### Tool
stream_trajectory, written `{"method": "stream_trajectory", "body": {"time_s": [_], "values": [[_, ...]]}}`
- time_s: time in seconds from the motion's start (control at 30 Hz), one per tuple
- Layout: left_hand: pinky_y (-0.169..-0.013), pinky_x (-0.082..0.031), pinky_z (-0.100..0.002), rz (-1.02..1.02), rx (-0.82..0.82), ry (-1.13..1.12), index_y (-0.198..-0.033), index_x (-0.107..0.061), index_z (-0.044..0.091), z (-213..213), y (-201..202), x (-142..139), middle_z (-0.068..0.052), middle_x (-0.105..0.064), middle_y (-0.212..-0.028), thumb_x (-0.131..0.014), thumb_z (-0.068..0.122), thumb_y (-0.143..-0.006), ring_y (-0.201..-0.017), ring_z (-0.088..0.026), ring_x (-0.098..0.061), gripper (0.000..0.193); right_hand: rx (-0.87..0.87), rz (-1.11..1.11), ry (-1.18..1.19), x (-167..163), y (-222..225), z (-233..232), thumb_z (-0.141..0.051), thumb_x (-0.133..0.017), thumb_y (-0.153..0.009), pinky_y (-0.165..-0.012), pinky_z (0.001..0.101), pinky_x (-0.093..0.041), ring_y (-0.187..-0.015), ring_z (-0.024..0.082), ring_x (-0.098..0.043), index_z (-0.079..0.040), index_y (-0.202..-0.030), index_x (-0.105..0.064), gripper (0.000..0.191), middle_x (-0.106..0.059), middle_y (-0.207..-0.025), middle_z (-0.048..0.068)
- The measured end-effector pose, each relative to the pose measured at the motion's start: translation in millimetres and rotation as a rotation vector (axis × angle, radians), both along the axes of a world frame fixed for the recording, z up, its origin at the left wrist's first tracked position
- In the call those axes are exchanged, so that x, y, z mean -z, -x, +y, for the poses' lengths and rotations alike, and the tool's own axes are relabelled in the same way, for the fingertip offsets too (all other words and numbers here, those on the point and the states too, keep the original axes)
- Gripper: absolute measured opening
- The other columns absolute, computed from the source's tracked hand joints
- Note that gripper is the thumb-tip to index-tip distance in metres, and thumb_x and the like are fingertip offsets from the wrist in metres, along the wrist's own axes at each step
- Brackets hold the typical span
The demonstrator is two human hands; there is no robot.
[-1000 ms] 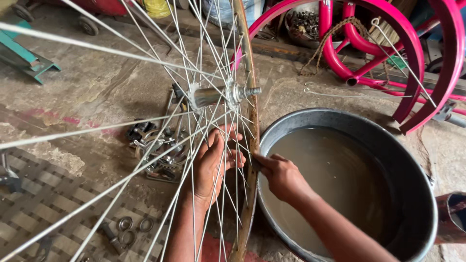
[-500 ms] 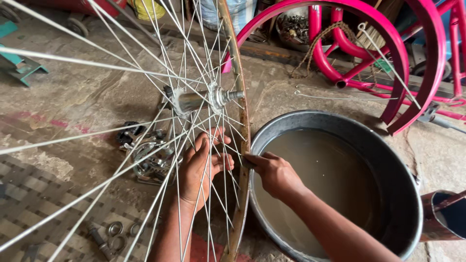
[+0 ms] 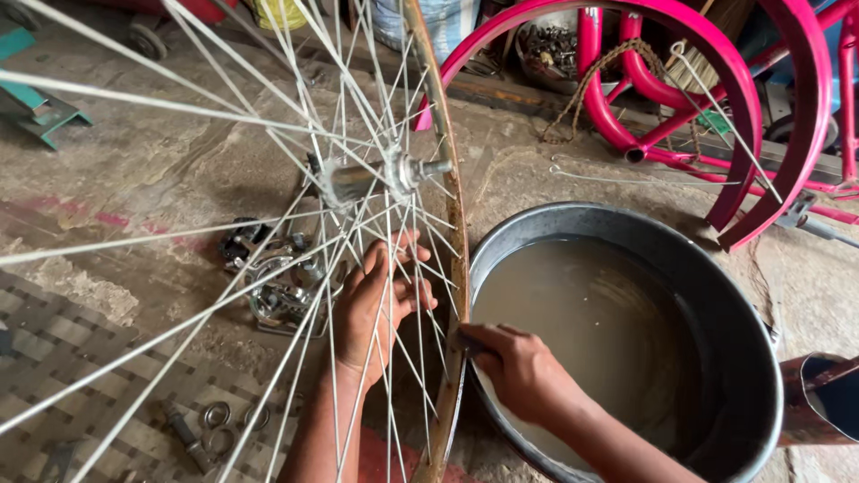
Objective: The person holds a bicycle wheel and uses a small purple cloth to wipe and clean the metal rim and spokes, repeatedly dipping the cloth into a basin of water on the floor.
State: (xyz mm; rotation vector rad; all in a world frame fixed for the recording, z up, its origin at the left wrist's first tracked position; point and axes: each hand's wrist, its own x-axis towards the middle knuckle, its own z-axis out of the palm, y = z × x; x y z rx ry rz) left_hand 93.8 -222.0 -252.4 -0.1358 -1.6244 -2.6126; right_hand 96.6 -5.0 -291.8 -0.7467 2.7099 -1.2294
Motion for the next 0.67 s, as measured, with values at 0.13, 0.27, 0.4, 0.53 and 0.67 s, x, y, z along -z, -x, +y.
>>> {"method": "stream_trajectory", "body": {"time_s": [0.13, 0.27, 0.4, 0.53, 0.67], "values": [[-0.081, -0.057, -0.042, -0.043, -0.034, 0.04, -0.14, -0.053, 0.004, 2, -2, -1, -0.013, -0.061, -0.119, -0.056, 0.051, -0.097, -0.086, -0.02, -0.064, 0.065, 0.019, -0.104, -0.248, 0, 9, -6, -0.018, -0.058, -0.097, -0.085, 0.0451, -0.058, -0.098, 0.037, -0.071, -0.026, -0.14, -0.066, 0.045, -0.07, -0.116, 0.015], [-0.084, -0.056, -0.044, -0.048, -0.021, -0.002, -0.142, -0.052, 0.003, 3, 1, -3, -0.013, -0.06, -0.121, -0.057, 0.05, -0.097, -0.088, -0.021, -0.063, 0.065, -0.019, -0.034, -0.116, -2, 8, 1, -0.018, -0.065, -0.093, -0.083, 0.0453, -0.057, -0.094, 0.037, -0.073, -0.022, -0.134, -0.068, 0.042, -0.074, -0.109, 0.016], [-0.087, -0.053, -0.044, 0.002, -0.007, -0.048, -0.143, -0.051, 0.001, 2, -1, 1, -0.014, -0.06, -0.125, -0.058, 0.046, -0.098, -0.089, -0.023, -0.063, 0.063, 0.051, -0.28, -0.034, -1, 18, 21, -0.018, -0.069, -0.091, -0.066, 0.0386, -0.061, -0.072, 0.025, -0.077, -0.026, -0.142, -0.062, 0.052, -0.079, -0.095, 0.012], [-0.091, -0.054, -0.044, -0.005, -0.009, -0.038, -0.145, -0.05, 0.003, 1, -2, 4, -0.015, -0.059, -0.133, -0.057, 0.045, -0.097, -0.096, -0.022, -0.064, 0.064, 0.383, -0.665, 0.186, 22, 17, 0, -0.017, -0.069, -0.09, -0.053, 0.0384, -0.057, -0.056, 0.017, -0.066, -0.028, -0.148, -0.055, 0.061, -0.076, -0.083, 0.015], [-0.091, -0.052, -0.045, -0.029, -0.015, -0.033, -0.148, -0.049, 0.003, 0, -7, 8, -0.02, -0.058, -0.139, -0.058, 0.05, -0.098, -0.097, -0.026, -0.064, 0.069, 0.504, -0.461, 0.2, 51, 52, -28, -0.019, -0.067, -0.094, -0.054, 0.0376, -0.054, -0.056, 0.018, -0.068, -0.024, -0.15, -0.057, 0.058, -0.079, -0.084, 0.014]]}}
